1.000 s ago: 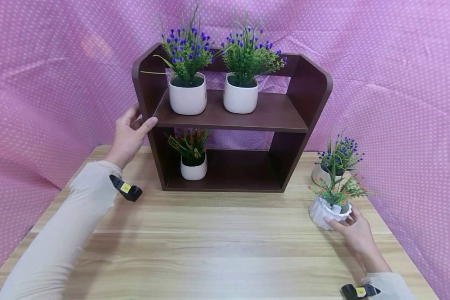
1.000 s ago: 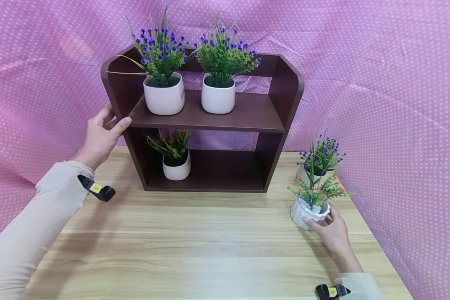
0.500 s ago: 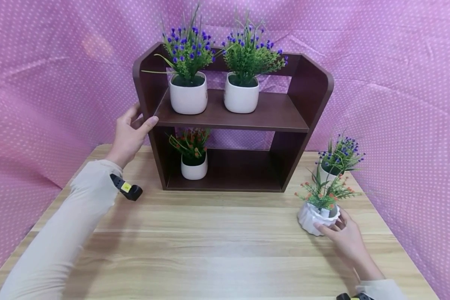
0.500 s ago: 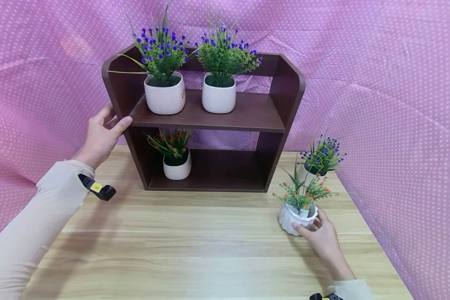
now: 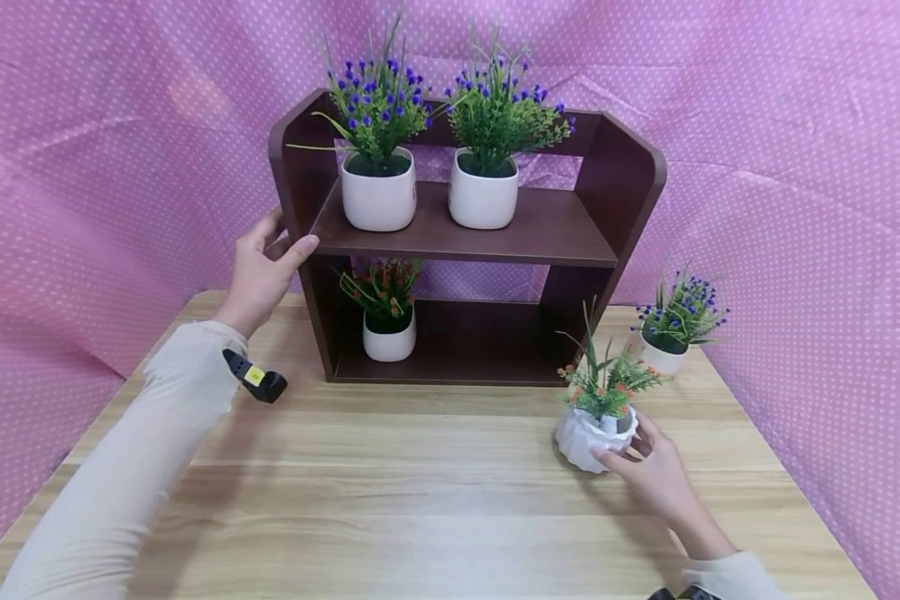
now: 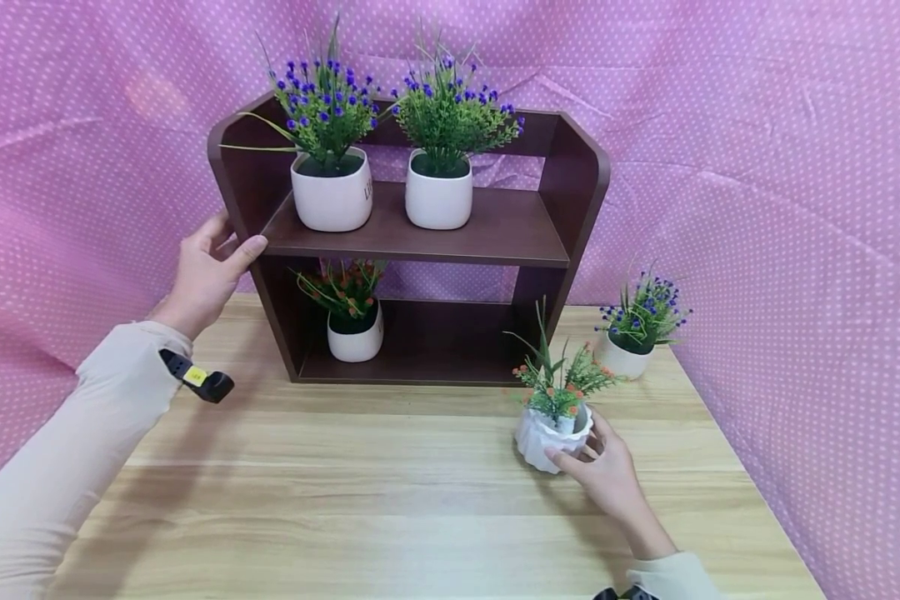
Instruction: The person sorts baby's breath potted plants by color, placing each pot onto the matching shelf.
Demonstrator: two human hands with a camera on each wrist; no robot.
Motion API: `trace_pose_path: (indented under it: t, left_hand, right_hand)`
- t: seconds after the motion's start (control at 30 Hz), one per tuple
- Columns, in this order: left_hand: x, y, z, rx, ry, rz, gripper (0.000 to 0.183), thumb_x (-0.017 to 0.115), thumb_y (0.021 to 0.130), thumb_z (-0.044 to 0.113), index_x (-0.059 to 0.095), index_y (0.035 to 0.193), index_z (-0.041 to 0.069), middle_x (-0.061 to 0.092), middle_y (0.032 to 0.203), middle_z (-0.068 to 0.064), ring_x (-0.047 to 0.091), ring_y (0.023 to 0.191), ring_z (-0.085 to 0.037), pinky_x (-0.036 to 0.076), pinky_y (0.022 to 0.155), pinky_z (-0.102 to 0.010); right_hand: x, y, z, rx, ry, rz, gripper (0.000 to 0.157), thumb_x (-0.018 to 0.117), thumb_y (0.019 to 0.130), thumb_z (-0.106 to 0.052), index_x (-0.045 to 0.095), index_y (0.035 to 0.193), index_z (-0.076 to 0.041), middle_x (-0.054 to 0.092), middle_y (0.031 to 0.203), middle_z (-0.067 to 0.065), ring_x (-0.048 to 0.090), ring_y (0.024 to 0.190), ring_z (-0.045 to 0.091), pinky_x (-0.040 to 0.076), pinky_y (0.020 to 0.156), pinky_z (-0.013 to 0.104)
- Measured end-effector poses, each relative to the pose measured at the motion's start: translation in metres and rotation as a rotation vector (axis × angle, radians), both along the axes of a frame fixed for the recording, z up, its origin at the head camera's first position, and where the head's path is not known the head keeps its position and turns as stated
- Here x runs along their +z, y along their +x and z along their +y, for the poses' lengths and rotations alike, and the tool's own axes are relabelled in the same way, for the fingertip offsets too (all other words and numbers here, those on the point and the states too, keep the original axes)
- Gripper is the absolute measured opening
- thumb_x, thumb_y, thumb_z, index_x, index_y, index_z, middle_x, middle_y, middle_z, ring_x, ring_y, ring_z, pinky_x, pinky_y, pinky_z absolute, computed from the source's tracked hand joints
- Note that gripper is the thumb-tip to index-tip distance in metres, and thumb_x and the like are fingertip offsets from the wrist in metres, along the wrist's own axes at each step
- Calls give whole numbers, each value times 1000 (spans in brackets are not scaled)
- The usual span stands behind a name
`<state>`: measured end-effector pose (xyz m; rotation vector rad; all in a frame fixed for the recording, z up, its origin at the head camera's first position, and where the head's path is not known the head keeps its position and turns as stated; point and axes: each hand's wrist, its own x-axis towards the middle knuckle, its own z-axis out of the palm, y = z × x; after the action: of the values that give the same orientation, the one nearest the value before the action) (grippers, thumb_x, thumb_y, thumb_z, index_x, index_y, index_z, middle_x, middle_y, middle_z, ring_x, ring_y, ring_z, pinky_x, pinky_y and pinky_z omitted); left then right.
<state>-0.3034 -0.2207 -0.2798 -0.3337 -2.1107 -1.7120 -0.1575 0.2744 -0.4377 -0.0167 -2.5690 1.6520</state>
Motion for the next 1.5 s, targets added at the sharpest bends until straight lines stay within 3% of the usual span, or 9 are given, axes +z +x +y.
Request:
trace_pose_path:
  t: [0.1,0.27,0.37,0.93,1.5]
  left_hand:
    - [0,0,0,-2,-1,6,58,66,91,20,43,145,21,46,145,-7,46,132,-25,46,102,-30]
    - [2,0,0,-4,-2,5,59,66,91,20,43,145,21,45,145,-7,46,132,-26,46,101,-30]
    - [1,1,0,-5,-4,3,59,66,91,20,42,145,21,45,146,-7,46,132,-26,46,102,-30]
    - [0,0,-1,-8,-30,-8,60,66,91,22,41,146,25,44,147,-5,44,134,-25,45,103,-33]
    - [0,-1,-2,-28,-10,16,60,66,91,20,42,146,22,45,146,-5,46,132,-25,46,101,-28]
  right_hand:
    - [2,-5,-9,23,-3,4,81,77,81,-13,32,146,0,52,132,24,56,104,-1,50,86,15]
    - [7,-13,-26,54,-38,-4,83,78,80,-13,30,147,-2,52,133,24,54,118,29,50,90,20]
    - [10,-17,-36,77,-68,-5,84,78,80,-10,29,147,0,50,136,25,50,122,37,50,93,25]
    - [16,-52,-72,172,-59,85,85,80,75,-5,33,146,1,48,136,28,51,122,43,47,100,44]
    - [15,-95,-106,159,-4,145,83,83,74,-12,38,143,-1,55,131,22,59,113,34,51,94,43]
